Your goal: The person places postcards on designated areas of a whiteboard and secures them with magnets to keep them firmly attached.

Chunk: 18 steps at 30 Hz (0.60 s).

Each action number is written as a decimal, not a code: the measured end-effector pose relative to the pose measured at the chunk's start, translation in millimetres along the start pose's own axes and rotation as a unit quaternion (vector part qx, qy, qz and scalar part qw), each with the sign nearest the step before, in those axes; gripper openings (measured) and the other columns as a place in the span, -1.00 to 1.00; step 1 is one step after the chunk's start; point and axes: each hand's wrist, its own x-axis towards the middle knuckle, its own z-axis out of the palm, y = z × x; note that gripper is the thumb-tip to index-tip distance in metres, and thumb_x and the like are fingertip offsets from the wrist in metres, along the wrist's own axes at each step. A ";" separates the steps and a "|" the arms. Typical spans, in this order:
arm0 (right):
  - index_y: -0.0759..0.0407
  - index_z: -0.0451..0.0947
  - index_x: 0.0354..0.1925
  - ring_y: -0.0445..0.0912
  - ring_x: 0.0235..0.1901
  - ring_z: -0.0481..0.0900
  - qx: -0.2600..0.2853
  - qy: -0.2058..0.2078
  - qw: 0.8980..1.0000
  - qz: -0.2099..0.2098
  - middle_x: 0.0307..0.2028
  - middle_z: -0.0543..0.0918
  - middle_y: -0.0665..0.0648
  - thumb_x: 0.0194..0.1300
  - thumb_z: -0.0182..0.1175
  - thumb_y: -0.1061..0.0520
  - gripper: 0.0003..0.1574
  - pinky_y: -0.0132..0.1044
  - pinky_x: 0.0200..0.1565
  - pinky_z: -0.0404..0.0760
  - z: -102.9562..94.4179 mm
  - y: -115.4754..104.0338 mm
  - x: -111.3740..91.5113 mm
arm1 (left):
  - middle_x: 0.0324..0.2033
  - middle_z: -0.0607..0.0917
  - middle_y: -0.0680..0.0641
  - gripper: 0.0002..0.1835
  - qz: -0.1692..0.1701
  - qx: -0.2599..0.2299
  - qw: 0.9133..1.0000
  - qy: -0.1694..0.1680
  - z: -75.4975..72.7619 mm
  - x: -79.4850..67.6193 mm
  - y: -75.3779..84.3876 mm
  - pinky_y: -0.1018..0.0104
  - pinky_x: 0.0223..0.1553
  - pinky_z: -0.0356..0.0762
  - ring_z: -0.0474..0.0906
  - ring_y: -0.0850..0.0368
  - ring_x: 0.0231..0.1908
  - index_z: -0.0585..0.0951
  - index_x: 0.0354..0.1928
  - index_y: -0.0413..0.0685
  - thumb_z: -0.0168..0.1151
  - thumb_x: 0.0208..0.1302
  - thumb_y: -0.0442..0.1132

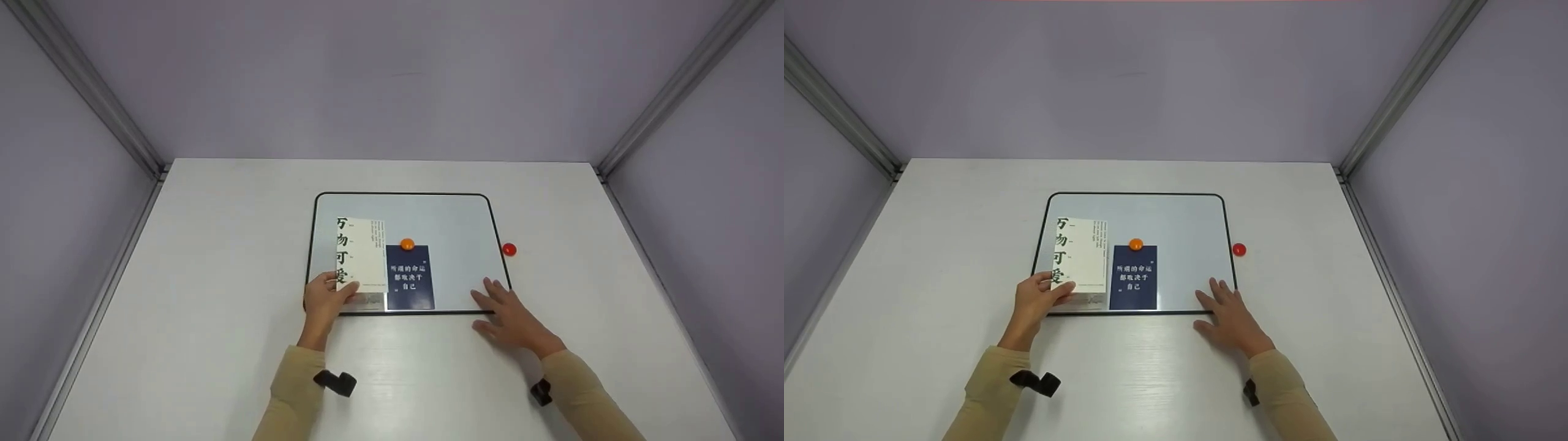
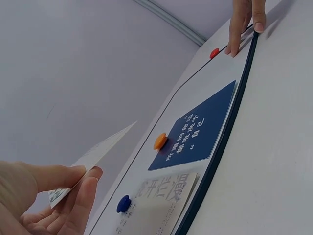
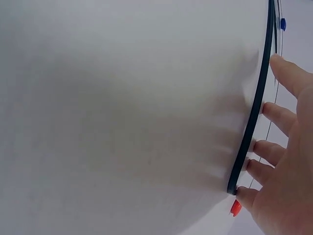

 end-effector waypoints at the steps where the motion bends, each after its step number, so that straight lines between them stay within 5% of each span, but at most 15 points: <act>1: 0.03 0.20 0.43 0.26 0.52 -0.06 0.000 -0.001 1.000 0.002 0.52 0.04 0.26 0.31 0.19 -0.10 -0.19 0.28 0.48 -0.05 0.4 0.3 0.0 | -0.07 0.69 -0.41 -0.57 0.001 0.000 1.000 -0.002 1.5 -0.2 -1.0 0.41 -0.31 0.72 0.71 0.24 -0.45 0.49 0.06 -0.41 0.33 0.14 -0.42; 18: 0.02 0.22 0.42 0.26 0.52 -0.05 0.002 0.007 1.000 -0.002 0.50 0.09 0.28 0.29 0.21 -0.11 -0.19 0.26 0.49 -0.04 2.7 0.8 0.0 | -0.11 0.70 -0.43 -0.61 0.010 -0.014 0.999 -0.049 21.7 -4.6 -10.6 0.34 -0.30 0.74 0.71 0.19 -0.50 0.48 0.03 -0.44 0.30 0.15 -0.46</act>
